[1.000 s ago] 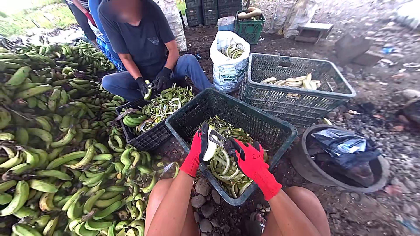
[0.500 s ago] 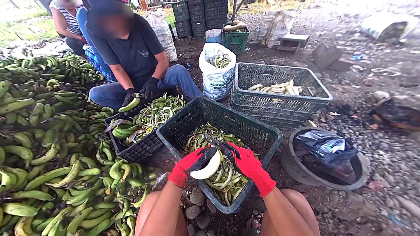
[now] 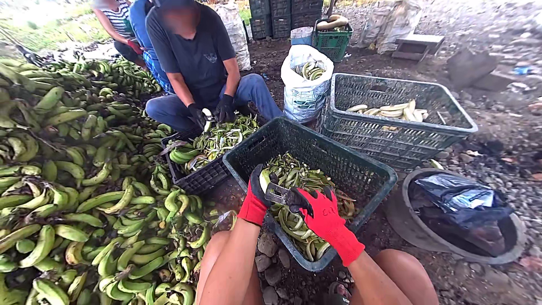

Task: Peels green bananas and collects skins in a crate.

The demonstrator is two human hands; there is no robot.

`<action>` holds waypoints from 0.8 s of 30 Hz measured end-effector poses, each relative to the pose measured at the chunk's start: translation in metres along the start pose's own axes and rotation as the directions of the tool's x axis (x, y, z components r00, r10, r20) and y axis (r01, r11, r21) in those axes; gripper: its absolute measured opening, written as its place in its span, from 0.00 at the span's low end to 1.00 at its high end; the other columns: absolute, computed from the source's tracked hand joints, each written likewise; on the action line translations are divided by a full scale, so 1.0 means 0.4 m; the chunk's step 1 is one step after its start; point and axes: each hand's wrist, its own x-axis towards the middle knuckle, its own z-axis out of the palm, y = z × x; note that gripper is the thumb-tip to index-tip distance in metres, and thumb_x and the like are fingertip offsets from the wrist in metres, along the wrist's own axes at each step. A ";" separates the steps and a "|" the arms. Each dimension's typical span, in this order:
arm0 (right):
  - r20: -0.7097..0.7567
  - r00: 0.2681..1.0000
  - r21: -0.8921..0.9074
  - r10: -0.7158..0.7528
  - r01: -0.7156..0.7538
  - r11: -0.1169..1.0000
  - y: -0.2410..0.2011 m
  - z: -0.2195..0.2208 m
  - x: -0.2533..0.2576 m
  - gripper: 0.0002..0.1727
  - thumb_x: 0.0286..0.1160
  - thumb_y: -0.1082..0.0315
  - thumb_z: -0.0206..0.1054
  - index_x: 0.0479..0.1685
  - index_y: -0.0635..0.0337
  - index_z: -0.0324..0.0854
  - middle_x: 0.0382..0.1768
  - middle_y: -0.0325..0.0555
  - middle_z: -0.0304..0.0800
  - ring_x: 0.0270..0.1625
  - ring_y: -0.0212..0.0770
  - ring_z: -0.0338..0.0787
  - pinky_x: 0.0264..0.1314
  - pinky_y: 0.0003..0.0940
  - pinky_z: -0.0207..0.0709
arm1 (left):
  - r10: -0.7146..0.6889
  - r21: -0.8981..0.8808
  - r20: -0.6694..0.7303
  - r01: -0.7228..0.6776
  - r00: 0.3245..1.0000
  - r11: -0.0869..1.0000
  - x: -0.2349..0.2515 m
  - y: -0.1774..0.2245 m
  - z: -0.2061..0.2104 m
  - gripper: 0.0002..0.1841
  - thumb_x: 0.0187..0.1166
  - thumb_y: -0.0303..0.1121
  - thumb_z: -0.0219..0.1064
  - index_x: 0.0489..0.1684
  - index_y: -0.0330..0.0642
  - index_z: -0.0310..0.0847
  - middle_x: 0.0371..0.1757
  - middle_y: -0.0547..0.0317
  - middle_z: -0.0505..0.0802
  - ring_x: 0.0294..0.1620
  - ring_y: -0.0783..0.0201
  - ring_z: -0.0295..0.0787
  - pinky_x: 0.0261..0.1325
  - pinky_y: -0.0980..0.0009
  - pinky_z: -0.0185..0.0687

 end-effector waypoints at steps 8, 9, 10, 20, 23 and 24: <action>-0.049 0.998 -0.004 0.034 -0.034 0.999 -0.022 -0.031 0.013 0.31 0.86 0.51 0.54 0.90 0.36 0.66 0.69 0.60 0.86 0.77 0.62 0.81 0.91 0.73 0.35 | 0.088 0.226 0.201 -0.133 0.976 0.965 -0.045 -0.026 0.001 0.18 0.94 0.43 0.39 0.57 0.48 0.75 0.32 0.63 0.88 0.31 0.71 0.87 0.38 0.71 0.87; -0.056 0.998 -0.006 0.028 -0.029 1.000 -0.021 -0.036 0.015 0.31 0.86 0.51 0.54 0.90 0.36 0.67 0.68 0.60 0.87 0.75 0.62 0.82 0.90 0.74 0.36 | 0.086 0.234 0.260 -0.149 0.962 0.961 -0.042 -0.029 -0.003 0.18 0.94 0.43 0.39 0.59 0.49 0.76 0.34 0.63 0.89 0.34 0.71 0.88 0.41 0.71 0.88; -0.068 0.998 -0.023 0.008 -0.009 1.000 -0.017 -0.037 0.014 0.31 0.85 0.50 0.54 0.89 0.36 0.68 0.66 0.61 0.88 0.74 0.63 0.83 0.89 0.75 0.37 | 0.083 0.245 0.298 -0.160 0.951 0.956 -0.036 -0.028 -0.010 0.18 0.94 0.43 0.40 0.60 0.49 0.76 0.35 0.63 0.90 0.35 0.71 0.89 0.42 0.71 0.88; -0.005 0.993 0.027 0.118 -0.118 0.993 -0.030 -0.049 0.021 0.30 0.89 0.52 0.51 0.91 0.32 0.64 0.70 0.57 0.86 0.78 0.59 0.80 0.91 0.72 0.33 | 0.283 0.622 0.086 -0.273 0.955 0.734 -0.053 -0.025 0.025 0.18 0.94 0.32 0.44 0.70 0.33 0.72 0.49 0.54 0.86 0.45 0.72 0.83 0.52 0.73 0.82; 0.004 0.988 0.069 0.155 -0.155 0.986 -0.038 -0.052 0.028 0.29 0.90 0.51 0.49 0.91 0.33 0.63 0.71 0.56 0.86 0.79 0.58 0.79 0.93 0.69 0.33 | 0.343 0.697 0.054 -0.282 0.938 0.660 -0.050 -0.024 0.035 0.18 0.95 0.34 0.42 0.67 0.32 0.73 0.45 0.55 0.84 0.42 0.73 0.82 0.50 0.75 0.80; -0.009 0.986 0.098 0.167 -0.165 0.981 -0.036 -0.055 0.034 0.29 0.91 0.51 0.48 0.90 0.36 0.65 0.70 0.55 0.87 0.78 0.57 0.80 0.93 0.68 0.36 | 0.356 0.745 0.064 -0.282 0.932 0.605 -0.055 -0.026 0.041 0.19 0.95 0.33 0.42 0.67 0.30 0.74 0.44 0.53 0.84 0.42 0.74 0.81 0.50 0.75 0.80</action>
